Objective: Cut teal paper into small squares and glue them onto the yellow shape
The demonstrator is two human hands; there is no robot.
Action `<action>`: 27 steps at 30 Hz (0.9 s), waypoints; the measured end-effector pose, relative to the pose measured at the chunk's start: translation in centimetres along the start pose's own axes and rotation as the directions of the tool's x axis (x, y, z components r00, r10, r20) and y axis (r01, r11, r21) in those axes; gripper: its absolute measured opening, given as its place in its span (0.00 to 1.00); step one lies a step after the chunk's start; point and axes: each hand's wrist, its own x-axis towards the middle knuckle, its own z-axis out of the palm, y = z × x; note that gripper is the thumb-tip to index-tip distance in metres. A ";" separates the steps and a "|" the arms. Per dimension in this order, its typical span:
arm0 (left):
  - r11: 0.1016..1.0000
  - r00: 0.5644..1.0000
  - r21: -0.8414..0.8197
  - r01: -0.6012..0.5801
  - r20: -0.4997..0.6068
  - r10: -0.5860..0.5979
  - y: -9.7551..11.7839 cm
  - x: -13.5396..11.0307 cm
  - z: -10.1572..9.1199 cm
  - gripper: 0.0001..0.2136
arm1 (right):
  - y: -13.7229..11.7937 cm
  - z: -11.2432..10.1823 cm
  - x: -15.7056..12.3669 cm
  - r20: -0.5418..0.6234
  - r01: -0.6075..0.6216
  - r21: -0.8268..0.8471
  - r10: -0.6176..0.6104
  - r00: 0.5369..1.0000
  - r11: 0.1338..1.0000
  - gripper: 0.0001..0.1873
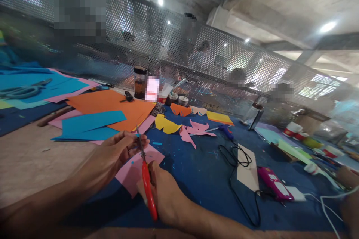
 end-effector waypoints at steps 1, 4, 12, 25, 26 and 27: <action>1.000 1.000 0.000 -0.002 0.002 0.002 -0.1 0.0 0.0 0.16 | 0.0 0.0 0.0 -0.001 0.001 -0.017 -0.001 1.000 1.000 0.18; 1.000 1.000 -0.007 0.000 0.002 0.000 -0.1 -0.1 -0.1 0.15 | -0.5 -0.1 -0.2 0.008 -0.008 -0.045 0.008 1.000 0.999 0.16; 1.000 1.000 -0.006 -0.011 -0.016 0.011 0.1 -0.3 0.2 0.13 | -2.2 0.6 -0.5 0.053 -0.110 0.161 0.102 0.993 0.981 0.06; 1.000 0.999 0.012 -0.007 -0.038 0.007 0.2 -0.7 0.2 0.14 | -0.6 1.1 0.3 -0.044 -0.089 0.203 0.100 0.994 0.975 0.21; 1.000 0.999 0.010 -0.011 -0.033 0.011 0.2 -0.6 0.2 0.13 | -0.5 1.1 0.4 -0.051 -0.076 0.206 0.089 0.995 0.976 0.22; 1.000 0.999 0.009 -0.014 -0.029 0.014 0.1 -0.6 0.2 0.14 | -0.4 1.2 0.5 -0.052 -0.066 0.206 0.079 0.996 0.976 0.23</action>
